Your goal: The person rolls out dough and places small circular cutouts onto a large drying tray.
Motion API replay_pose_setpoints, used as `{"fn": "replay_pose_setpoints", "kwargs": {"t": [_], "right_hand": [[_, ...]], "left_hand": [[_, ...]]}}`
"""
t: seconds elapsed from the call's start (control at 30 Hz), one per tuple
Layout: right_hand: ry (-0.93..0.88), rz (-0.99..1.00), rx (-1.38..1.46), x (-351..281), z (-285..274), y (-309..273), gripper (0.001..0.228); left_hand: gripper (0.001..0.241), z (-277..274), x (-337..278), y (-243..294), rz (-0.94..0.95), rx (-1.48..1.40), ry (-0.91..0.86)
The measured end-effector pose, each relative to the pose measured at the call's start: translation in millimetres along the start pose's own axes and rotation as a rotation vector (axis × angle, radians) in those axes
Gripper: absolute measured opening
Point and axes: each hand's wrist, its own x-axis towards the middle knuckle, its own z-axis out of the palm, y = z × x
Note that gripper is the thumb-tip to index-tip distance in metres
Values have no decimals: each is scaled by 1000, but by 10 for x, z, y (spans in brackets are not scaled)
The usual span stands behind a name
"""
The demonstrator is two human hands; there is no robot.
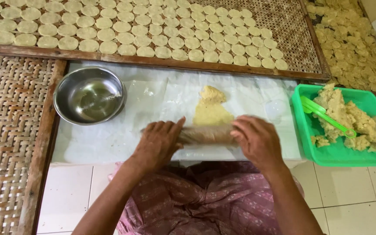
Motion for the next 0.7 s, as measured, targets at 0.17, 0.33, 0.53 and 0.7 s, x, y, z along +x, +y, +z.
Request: {"fn": "replay_pose_setpoints", "kwargs": {"t": [0.17, 0.33, 0.53, 0.7], "right_hand": [[-257, 122, 36, -160, 488, 104, 61], [-237, 103, -7, 252, 471, 159, 63], [-359, 145, -35, 590, 476, 225, 55], [-488, 193, 2, 454, 467, 182, 58]], "left_hand": [[78, 186, 19, 27, 35, -3, -74], [76, 243, 388, -70, -9, 55, 18], [70, 51, 679, -78, -200, 140, 209], [65, 146, 503, -3, -251, 116, 67]]}}
